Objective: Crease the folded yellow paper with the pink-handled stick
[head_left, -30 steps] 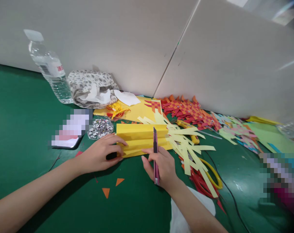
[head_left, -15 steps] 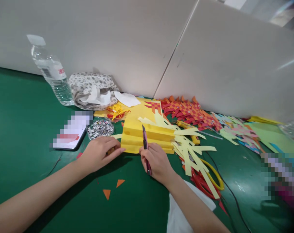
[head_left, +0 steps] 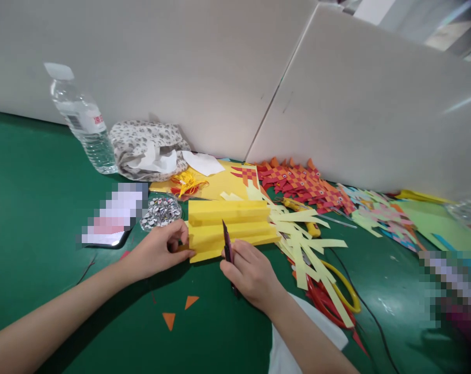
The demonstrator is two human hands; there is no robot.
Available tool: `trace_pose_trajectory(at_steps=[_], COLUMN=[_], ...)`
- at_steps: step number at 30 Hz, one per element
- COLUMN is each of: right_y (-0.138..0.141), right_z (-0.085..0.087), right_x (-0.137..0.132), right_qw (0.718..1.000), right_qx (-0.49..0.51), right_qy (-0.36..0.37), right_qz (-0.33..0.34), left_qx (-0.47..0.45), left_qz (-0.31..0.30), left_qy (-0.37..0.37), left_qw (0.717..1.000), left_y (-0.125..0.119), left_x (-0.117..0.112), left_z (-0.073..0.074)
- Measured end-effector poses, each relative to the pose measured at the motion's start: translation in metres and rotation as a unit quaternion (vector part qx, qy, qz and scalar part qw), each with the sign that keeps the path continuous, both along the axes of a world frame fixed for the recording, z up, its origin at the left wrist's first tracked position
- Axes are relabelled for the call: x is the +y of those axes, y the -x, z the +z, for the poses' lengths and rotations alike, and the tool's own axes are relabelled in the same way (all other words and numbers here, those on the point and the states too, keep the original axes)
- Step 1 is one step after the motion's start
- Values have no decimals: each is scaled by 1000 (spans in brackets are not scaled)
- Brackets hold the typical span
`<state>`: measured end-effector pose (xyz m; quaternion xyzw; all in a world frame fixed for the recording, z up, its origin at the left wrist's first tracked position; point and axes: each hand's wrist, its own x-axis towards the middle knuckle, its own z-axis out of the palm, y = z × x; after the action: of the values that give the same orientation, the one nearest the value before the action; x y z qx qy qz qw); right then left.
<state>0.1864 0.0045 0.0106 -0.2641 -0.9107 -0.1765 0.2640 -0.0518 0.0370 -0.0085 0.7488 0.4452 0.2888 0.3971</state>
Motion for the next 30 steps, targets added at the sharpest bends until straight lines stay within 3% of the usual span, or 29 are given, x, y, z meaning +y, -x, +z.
trace_pose_trajectory(at_steps=[5, 10, 12, 17, 23, 27, 30], right_y=[-1, -6, -8, -7, -11, -15, -12], right_z=[-4, -3, -3, 0, 6, 1, -2], right_x=[0, -2, -4, -4, 4, 7, 7], right_qw=[995, 967, 938, 829, 726, 669, 652], right_qx=[33, 198, 276, 420, 460, 486, 484], right_qy=[92, 162, 208, 365, 511, 562, 584], right_qz=[-17, 7, -2, -44, 23, 9, 0], left_qx=[36, 36, 39, 61, 83, 87, 86], left_qz=[-4, -10, -9, 1, 24, 36, 36], left_qy=[-6, -5, -10, -24, -42, -59, -63], left_qw=[999, 999, 999, 998, 995, 994, 994], left_y=[-1, -1, 0, -2, -3, -3, -3], left_x=[0, 0, 0, -2, -3, -4, -4], left_z=[2, 0, -1, 0, 4, 1, 0])
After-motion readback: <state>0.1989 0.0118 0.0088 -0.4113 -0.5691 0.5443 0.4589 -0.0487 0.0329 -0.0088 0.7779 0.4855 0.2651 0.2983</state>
